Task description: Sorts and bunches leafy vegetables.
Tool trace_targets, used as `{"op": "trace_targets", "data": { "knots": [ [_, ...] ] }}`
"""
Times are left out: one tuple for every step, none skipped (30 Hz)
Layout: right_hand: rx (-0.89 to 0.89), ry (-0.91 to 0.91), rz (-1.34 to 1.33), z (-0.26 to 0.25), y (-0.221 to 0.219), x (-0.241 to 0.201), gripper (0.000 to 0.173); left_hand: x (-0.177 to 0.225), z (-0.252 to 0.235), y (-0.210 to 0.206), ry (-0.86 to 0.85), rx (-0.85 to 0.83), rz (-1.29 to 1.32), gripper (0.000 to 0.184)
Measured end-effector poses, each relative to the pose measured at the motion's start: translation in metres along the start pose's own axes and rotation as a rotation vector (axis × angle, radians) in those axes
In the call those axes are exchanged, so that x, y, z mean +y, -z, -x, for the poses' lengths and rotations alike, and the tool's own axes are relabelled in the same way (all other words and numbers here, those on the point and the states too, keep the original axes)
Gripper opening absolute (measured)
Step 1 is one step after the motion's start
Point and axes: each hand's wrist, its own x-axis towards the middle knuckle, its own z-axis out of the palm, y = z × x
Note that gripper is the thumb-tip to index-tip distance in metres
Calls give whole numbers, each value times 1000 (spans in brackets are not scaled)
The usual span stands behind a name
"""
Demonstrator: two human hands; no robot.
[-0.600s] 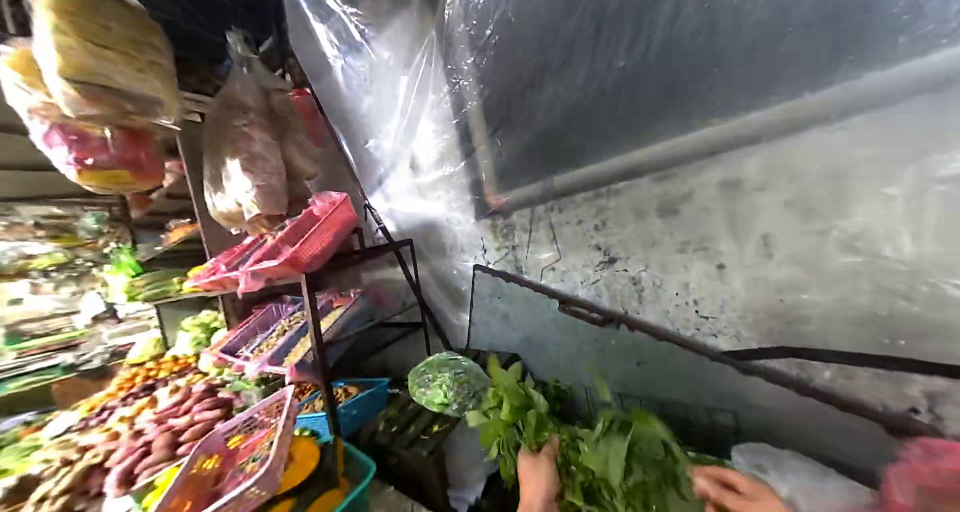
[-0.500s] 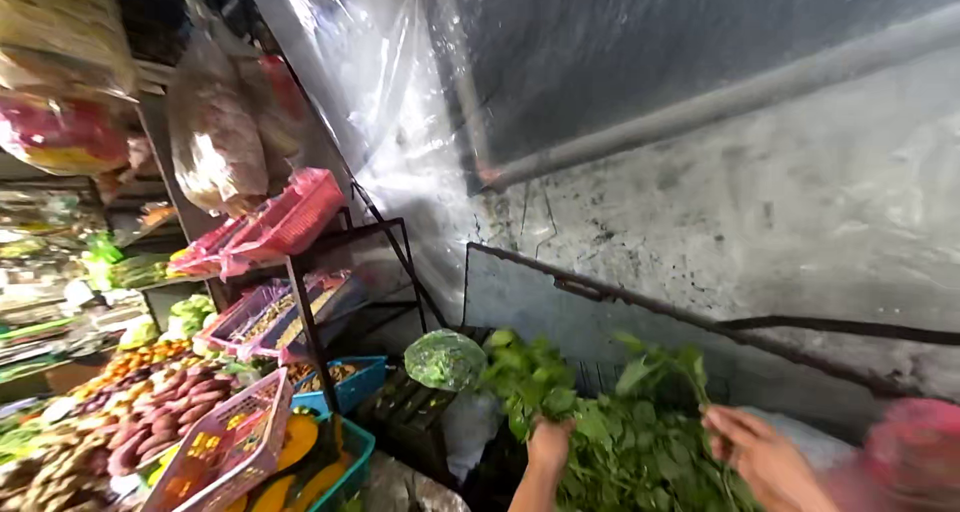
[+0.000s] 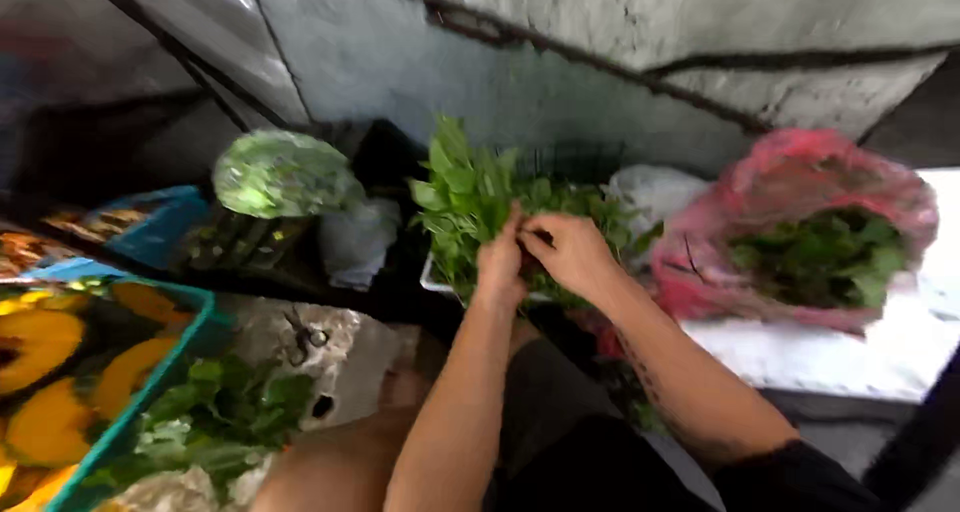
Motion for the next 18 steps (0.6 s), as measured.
{"op": "trace_targets", "data": {
  "knots": [
    [-35,22,8,2,-6,9,25,-6,-7,9,37,15,-15,44],
    [-69,40,9,4,-13,16,25,-11,-14,17,64,30,-28,43],
    [-96,50,3,6,-22,24,25,-16,-19,25,85,41,-44,43],
    [-98,52,-18,8,-32,31,24,-22,-23,31,100,48,-58,43],
    [-86,32,-66,10,-40,37,26,-27,-26,37,100,41,-67,42],
    [-63,-10,-142,11,-46,43,29,-29,-30,44,86,33,-64,40],
    [-15,-61,-235,9,-50,48,31,-29,-34,51,65,7,-46,37],
    [54,-127,-346,8,-53,54,32,-27,-37,59,51,-33,-14,34],
    [146,-201,-472,7,-56,60,32,-24,-40,66,34,-71,38,31],
    [237,-274,-605,5,-60,64,33,-21,-42,73,14,-96,141,31],
    [322,-323,-727,3,-65,66,34,-19,-44,79,-12,-123,287,29],
    [413,-343,-819,1,-71,67,33,-17,-45,82,-41,-159,457,29],
    [493,-333,-871,-1,-78,64,32,-17,-45,83,-84,-196,608,29],
    [566,-300,-890,-3,-84,59,31,-19,-45,79,-132,-209,709,30],
    [625,-253,-886,-4,-90,54,32,-25,-43,73,-176,-204,748,32],
    [673,-196,-854,-6,-95,48,35,-34,-40,64,-206,-185,739,32],
    [706,-134,-799,-8,-100,42,38,-47,-35,55,-209,-171,700,30],
    [725,-66,-737,-11,-103,37,42,-60,-29,47,-183,-159,644,29]
  ]
}}
